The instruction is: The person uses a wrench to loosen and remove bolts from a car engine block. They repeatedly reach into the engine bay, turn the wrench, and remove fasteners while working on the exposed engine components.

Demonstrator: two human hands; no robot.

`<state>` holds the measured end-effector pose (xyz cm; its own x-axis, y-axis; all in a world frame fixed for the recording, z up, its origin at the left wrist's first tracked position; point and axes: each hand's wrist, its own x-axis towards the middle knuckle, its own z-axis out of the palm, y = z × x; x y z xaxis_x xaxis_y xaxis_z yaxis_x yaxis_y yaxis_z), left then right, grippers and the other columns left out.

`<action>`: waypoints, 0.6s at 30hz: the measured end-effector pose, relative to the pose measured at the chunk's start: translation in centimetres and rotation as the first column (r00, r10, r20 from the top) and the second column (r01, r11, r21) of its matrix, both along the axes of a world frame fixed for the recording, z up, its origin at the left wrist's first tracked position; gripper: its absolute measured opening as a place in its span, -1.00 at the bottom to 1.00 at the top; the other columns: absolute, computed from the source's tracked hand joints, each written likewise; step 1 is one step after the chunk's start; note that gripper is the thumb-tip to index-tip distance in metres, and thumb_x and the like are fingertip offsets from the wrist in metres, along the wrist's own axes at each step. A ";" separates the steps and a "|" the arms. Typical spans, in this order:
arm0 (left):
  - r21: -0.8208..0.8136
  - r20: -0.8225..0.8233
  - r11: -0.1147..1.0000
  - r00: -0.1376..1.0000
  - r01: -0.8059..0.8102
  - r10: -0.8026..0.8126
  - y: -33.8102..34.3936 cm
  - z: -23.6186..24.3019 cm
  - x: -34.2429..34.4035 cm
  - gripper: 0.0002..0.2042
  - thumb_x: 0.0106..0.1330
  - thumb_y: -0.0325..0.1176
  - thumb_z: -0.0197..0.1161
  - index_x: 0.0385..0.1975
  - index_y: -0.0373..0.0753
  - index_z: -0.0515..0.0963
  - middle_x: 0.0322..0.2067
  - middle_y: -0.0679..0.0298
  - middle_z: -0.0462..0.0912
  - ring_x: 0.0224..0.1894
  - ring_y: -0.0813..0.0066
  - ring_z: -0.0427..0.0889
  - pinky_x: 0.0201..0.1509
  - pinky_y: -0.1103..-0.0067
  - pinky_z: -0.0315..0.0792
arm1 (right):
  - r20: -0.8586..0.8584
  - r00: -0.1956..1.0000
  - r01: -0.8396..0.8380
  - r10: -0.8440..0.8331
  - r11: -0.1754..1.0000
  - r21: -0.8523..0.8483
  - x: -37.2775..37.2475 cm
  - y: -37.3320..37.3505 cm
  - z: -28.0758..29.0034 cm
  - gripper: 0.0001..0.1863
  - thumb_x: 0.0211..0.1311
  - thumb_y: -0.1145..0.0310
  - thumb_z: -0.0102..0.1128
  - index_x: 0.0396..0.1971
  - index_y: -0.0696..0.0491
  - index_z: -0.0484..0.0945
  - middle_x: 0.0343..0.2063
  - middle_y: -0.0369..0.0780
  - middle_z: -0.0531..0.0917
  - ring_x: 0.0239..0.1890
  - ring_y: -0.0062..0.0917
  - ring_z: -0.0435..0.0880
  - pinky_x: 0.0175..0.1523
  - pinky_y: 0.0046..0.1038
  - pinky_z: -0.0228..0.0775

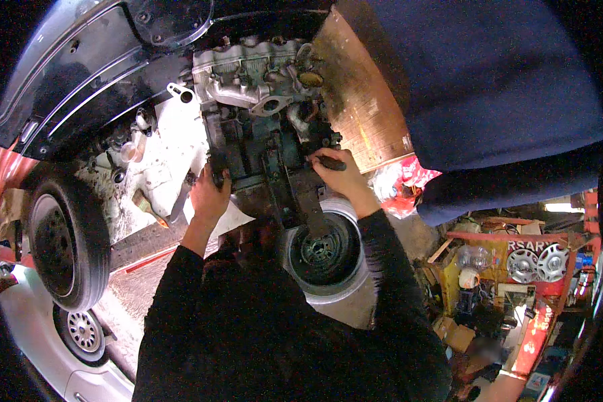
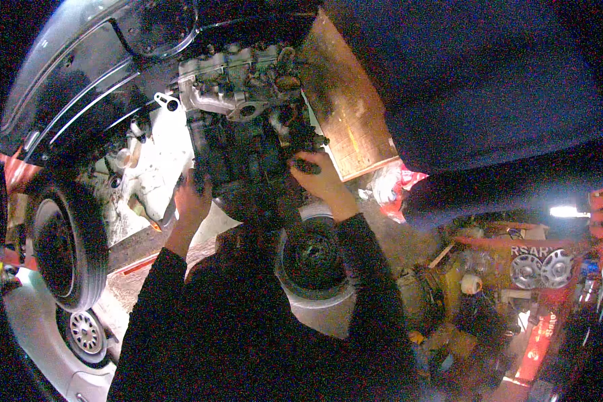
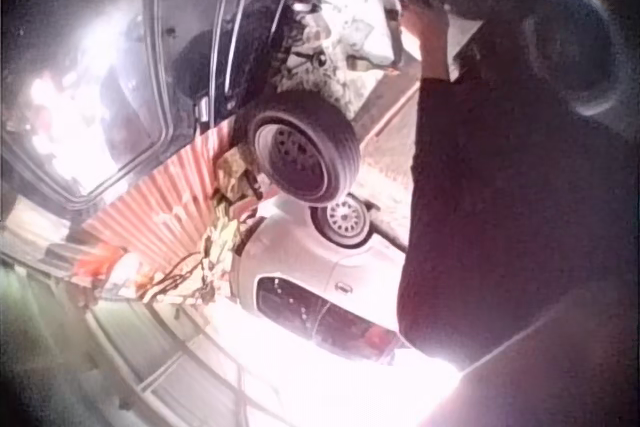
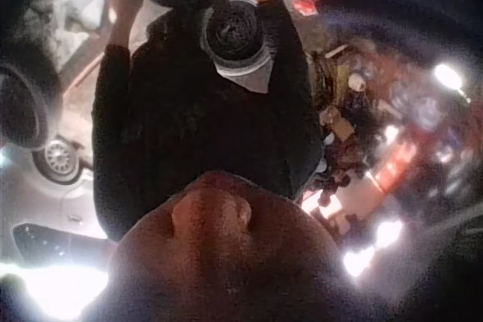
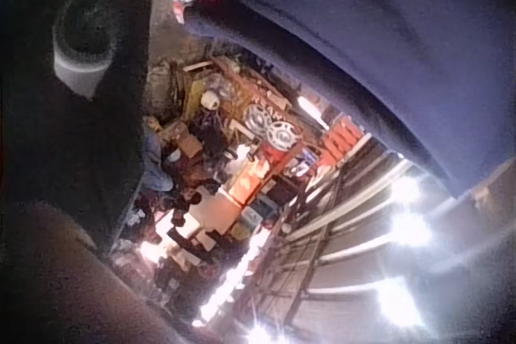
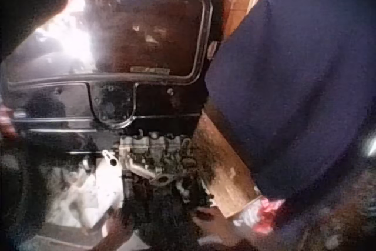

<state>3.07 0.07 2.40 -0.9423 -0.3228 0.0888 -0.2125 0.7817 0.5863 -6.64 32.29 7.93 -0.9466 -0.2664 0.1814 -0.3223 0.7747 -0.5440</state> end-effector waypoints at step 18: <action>0.015 -0.053 0.989 0.988 0.145 -0.144 -2.1 -0.9 -0.8 -0.33 0.25 0.07 0.37 0.25 -0.24 0.45 -0.16 -0.05 0.75 -0.24 -0.10 0.77 -0.18 0.13 0.65 | 0.082 0.994 -0.056 0.069 0.987 -0.150 1.1 0.6 -1.2 -0.62 0.21 0.23 0.50 -0.01 0.03 0.70 -0.13 -0.16 0.77 -0.25 -0.42 0.76 -0.05 -0.34 0.61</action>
<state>2.24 -1.99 1.48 -0.9736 -0.1852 0.1334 -0.0671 0.7909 0.6083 -5.49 32.86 6.76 -0.9430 -0.3016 0.1407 -0.3137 0.6639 -0.6788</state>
